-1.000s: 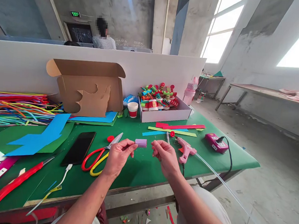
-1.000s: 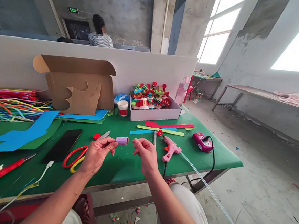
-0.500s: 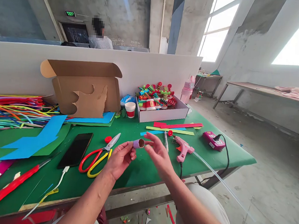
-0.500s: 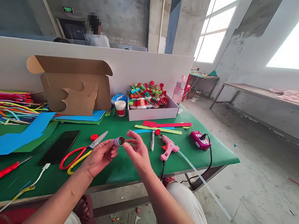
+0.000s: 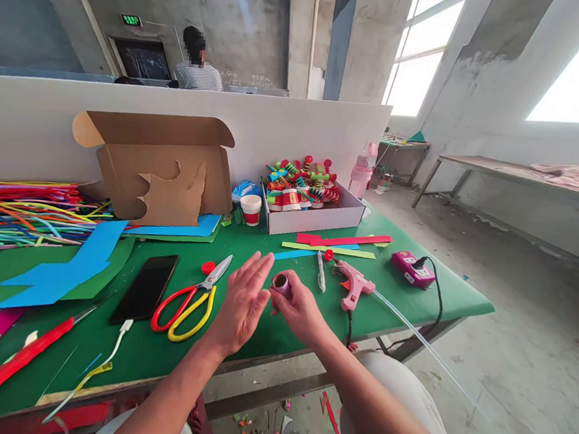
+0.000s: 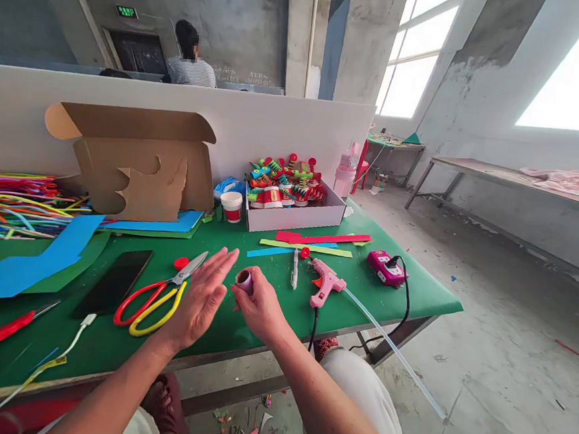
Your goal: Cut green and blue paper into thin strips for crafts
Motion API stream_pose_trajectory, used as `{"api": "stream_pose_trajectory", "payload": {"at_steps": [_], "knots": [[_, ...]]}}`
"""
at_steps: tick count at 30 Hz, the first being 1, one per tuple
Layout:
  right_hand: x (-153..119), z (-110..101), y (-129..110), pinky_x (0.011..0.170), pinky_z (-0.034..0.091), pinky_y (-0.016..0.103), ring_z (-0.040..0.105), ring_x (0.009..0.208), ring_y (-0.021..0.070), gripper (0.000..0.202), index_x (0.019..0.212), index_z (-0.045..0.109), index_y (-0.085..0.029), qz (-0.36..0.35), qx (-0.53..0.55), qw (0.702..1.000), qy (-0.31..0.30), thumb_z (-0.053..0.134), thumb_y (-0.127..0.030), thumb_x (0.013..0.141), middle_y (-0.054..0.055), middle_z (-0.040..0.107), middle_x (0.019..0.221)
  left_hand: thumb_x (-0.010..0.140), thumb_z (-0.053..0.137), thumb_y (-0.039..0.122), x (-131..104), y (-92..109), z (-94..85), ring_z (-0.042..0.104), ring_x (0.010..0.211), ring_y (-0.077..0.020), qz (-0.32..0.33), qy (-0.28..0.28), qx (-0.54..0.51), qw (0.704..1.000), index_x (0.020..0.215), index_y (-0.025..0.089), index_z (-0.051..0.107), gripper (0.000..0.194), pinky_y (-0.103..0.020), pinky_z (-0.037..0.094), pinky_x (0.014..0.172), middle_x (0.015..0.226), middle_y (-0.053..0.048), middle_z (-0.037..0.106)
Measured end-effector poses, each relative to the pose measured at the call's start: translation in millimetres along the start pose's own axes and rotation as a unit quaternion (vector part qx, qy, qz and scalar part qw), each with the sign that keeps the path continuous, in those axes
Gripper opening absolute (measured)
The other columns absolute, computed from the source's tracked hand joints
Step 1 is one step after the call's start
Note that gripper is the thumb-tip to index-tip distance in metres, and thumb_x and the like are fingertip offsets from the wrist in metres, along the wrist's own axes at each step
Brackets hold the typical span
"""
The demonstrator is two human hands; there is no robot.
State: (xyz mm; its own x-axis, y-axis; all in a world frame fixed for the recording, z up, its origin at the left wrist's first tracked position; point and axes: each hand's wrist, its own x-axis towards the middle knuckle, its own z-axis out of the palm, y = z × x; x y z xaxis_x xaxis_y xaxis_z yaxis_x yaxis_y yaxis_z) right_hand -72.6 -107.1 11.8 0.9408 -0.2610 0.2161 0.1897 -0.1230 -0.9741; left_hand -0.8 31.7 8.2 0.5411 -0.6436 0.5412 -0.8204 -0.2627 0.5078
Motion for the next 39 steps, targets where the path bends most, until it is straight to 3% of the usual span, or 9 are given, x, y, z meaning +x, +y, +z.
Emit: {"api": "stream_pose_trajectory", "payload": {"at_steps": [5,13,18,22,27,30,33,36,39], "knots": [[1,-1,3,0.056,0.036,0.024,0.043,0.059,0.0121,0.007,0.072,0.049,-0.023,-0.010,-0.113,0.992,0.056,0.054,-0.021,0.068,-0.006,0.050,0.062,0.099,0.009,0.059,-6,7,12.0,0.019,0.150,-0.0294,0.090,-0.061,0.115,0.987,0.158,0.017,0.014,0.072,-0.049,0.014,0.119,0.158,-0.014,0.035],[3,0,10,0.054,0.032,0.025,0.039,0.056,0.0123,0.005,0.067,0.052,-0.022,0.027,-0.151,0.984,0.087,0.051,-0.025,0.063,-0.004,0.051,0.059,0.100,0.015,0.057,-11,13,20.1,0.023,0.149,-0.0313,0.103,-0.057,0.146,0.982,0.157,0.013,0.018,0.072,-0.050,0.017,0.117,0.155,-0.017,0.038],[4,4,5,0.048,0.026,0.024,0.030,0.053,0.0101,0.014,0.053,0.041,-0.022,0.026,-0.126,0.988,0.089,0.051,-0.029,0.059,-0.005,0.038,0.050,0.100,0.015,0.057,-8,22,10.5,0.020,0.150,-0.0310,0.131,-0.033,0.149,0.980,0.156,0.013,0.019,0.072,-0.049,0.012,0.119,0.156,-0.016,0.038],[4,2,12,0.047,0.020,0.025,0.024,0.053,0.0090,0.026,0.045,0.031,-0.021,0.067,-0.153,0.981,0.098,0.050,-0.029,0.061,-0.005,0.028,0.048,0.101,0.023,0.052,-13,27,24.2,0.025,0.148,-0.0318,0.161,-0.016,0.152,0.975,0.154,0.009,0.026,0.068,-0.052,0.015,0.118,0.149,-0.018,0.047],[7,-1,23,0.046,0.022,0.023,0.027,0.053,0.0083,0.025,0.047,0.035,-0.020,0.088,-0.151,0.982,0.076,0.052,-0.029,0.062,-0.005,0.030,0.050,0.101,0.025,0.052,-12,23,34.0,0.032,0.145,-0.0329,0.126,-0.014,0.104,0.986,0.147,0.009,0.041,0.065,-0.056,0.022,0.117,0.143,-0.018,0.054],[8,0,20,0.046,0.029,0.021,0.034,0.052,0.0085,0.019,0.058,0.043,-0.020,0.094,-0.100,0.990,0.034,0.058,-0.031,0.062,-0.007,0.038,0.054,0.103,0.026,0.047,-4,12,13.5,0.041,0.140,-0.0271,0.049,-0.003,-0.004,0.999,0.146,0.017,0.043,0.055,-0.049,0.034,0.113,0.143,-0.013,0.056],[5,2,14,0.046,0.033,0.021,0.040,0.052,0.0094,0.026,0.071,0.046,-0.022,0.109,-0.057,0.992,-0.016,0.066,-0.035,0.063,-0.008,0.046,0.060,0.099,0.044,0.043,4,2,-11.5,0.058,0.123,-0.0226,-0.024,0.047,-0.089,0.995,0.140,0.025,0.051,0.045,-0.041,0.046,0.103,0.137,-0.009,0.060],[2,4,12,0.052,0.036,0.022,0.044,0.058,0.0102,0.023,0.075,0.049,-0.022,0.068,-0.089,0.993,-0.021,0.067,-0.030,0.063,-0.007,0.051,0.066,0.091,0.060,0.040,5,-2,-19.8,0.062,0.110,-0.0214,-0.008,-0.010,-0.129,0.992,0.115,0.030,0.070,0.028,-0.038,0.050,0.097,0.121,-0.005,0.069],[2,3,11,0.059,0.041,0.023,0.049,0.066,0.0117,0.024,0.083,0.055,-0.021,0.036,-0.071,0.997,-0.025,0.069,-0.024,0.063,-0.005,0.057,0.074,0.087,0.064,0.037,2,-3,-9.9,0.064,0.098,-0.0197,-0.038,-0.028,-0.184,0.982,0.100,0.027,0.073,0.019,-0.035,0.054,0.088,0.106,-0.005,0.071]]}}
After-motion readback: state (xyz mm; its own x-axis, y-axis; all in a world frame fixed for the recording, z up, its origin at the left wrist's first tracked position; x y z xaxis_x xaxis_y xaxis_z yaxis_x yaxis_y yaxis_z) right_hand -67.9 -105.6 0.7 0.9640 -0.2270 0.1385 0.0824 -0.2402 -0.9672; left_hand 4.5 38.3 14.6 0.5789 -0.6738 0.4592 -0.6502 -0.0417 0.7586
